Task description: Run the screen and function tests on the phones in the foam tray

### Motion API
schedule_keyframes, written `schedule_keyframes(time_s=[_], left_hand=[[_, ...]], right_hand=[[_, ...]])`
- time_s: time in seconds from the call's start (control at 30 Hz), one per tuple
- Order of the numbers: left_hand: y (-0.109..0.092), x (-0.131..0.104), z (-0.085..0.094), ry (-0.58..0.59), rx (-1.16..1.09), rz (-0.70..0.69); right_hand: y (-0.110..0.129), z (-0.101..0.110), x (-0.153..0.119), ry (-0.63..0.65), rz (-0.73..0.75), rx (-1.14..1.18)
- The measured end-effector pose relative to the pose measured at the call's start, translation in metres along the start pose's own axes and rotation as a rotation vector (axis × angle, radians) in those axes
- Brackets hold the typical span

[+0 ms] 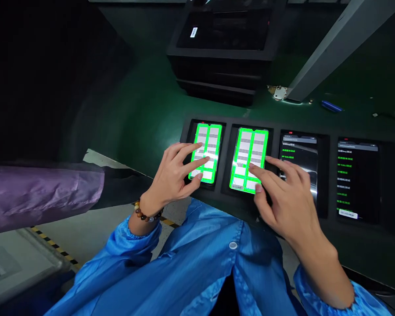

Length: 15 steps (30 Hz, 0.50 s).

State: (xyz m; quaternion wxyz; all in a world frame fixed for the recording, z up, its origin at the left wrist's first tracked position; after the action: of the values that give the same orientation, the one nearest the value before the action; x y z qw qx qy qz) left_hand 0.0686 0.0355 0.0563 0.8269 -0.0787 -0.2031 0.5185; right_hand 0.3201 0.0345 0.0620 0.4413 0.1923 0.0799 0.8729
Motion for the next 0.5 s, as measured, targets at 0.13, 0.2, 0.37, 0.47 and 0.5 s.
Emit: schedule_keyframes(time_s=[0.13, 0.2, 0.37, 0.47, 0.5], left_hand=[[-0.011, 0.009, -0.004, 0.003, -0.041, -0.077], [-0.008, 0.008, -0.001, -0.022, -0.033, -0.057], [0.017, -0.008, 0.014, -0.112, 0.024, 0.121], [0.021, -0.014, 0.018, -0.123, 0.040, 0.137], [0.021, -0.014, 0.018, -0.120, 0.042, 0.135]], right_hand=[[-0.013, 0.013, -0.015, -0.007, -0.092, -0.044], [-0.012, 0.008, -0.009, 0.004, -0.091, -0.037], [0.011, -0.016, 0.023, 0.027, -0.010, 0.042], [0.020, -0.021, 0.031, 0.038, 0.040, 0.061], [0.019, -0.019, 0.030, 0.040, 0.035, 0.052]])
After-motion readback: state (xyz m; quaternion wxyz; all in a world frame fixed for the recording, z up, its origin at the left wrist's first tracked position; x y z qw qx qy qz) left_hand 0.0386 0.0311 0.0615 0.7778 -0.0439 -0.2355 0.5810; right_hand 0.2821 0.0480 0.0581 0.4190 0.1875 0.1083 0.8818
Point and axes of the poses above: each hand's wrist, its own x-axis towards the middle knuckle, its own z-axis out of the back of the hand, y = z × x, the point moved 8 cm from there along x, towards the middle knuckle
